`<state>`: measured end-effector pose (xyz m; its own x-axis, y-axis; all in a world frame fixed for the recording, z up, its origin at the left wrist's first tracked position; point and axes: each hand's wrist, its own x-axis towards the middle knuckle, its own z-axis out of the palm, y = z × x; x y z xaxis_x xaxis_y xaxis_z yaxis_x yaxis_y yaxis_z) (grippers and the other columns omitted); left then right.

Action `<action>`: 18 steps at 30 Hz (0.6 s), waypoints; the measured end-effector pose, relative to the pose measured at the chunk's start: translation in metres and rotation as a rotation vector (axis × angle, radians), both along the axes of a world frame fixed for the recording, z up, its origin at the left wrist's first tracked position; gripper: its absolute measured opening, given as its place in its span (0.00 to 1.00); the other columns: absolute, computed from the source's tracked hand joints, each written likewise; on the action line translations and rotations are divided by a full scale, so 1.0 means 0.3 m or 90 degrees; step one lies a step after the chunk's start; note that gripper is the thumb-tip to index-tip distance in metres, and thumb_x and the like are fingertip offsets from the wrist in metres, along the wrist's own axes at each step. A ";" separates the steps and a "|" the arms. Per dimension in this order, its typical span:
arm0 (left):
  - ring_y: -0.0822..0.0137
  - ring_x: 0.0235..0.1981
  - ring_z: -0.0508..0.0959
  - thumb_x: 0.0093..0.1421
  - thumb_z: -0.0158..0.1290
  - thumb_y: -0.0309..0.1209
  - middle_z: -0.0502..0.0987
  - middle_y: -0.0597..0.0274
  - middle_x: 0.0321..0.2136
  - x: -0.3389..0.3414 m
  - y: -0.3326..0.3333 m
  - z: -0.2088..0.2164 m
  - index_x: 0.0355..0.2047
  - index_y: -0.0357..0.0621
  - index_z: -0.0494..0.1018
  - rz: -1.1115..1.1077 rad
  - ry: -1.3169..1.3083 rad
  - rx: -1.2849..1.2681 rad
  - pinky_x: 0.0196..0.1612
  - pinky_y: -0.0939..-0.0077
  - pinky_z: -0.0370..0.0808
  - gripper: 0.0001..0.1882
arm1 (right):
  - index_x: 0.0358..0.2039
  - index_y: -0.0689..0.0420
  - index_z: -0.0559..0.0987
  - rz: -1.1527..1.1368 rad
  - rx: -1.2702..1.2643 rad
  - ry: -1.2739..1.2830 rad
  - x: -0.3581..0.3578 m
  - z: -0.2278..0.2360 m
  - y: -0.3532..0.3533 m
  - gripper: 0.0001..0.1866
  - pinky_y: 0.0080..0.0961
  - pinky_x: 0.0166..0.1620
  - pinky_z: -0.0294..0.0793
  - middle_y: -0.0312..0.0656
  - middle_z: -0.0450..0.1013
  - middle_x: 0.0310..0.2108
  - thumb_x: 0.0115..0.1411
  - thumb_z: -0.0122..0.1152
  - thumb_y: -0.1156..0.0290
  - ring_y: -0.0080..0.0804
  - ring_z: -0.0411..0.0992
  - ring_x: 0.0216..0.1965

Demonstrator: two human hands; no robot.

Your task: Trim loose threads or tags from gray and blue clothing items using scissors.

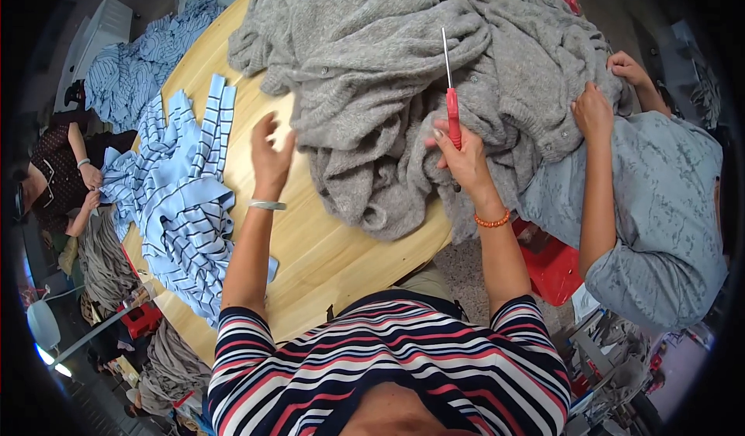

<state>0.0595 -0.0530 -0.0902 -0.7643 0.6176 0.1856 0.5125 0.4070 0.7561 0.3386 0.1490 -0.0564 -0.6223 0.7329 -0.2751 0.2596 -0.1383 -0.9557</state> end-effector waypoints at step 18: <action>0.66 0.39 0.74 0.54 0.60 0.33 0.76 0.60 0.30 0.128 0.511 0.170 0.34 0.35 0.73 -0.334 0.154 0.018 0.41 0.72 0.71 0.14 | 0.31 0.66 0.74 -0.017 0.320 -0.198 0.096 0.034 0.029 0.15 0.33 0.34 0.68 0.49 0.69 0.24 0.61 0.57 0.64 0.38 0.69 0.27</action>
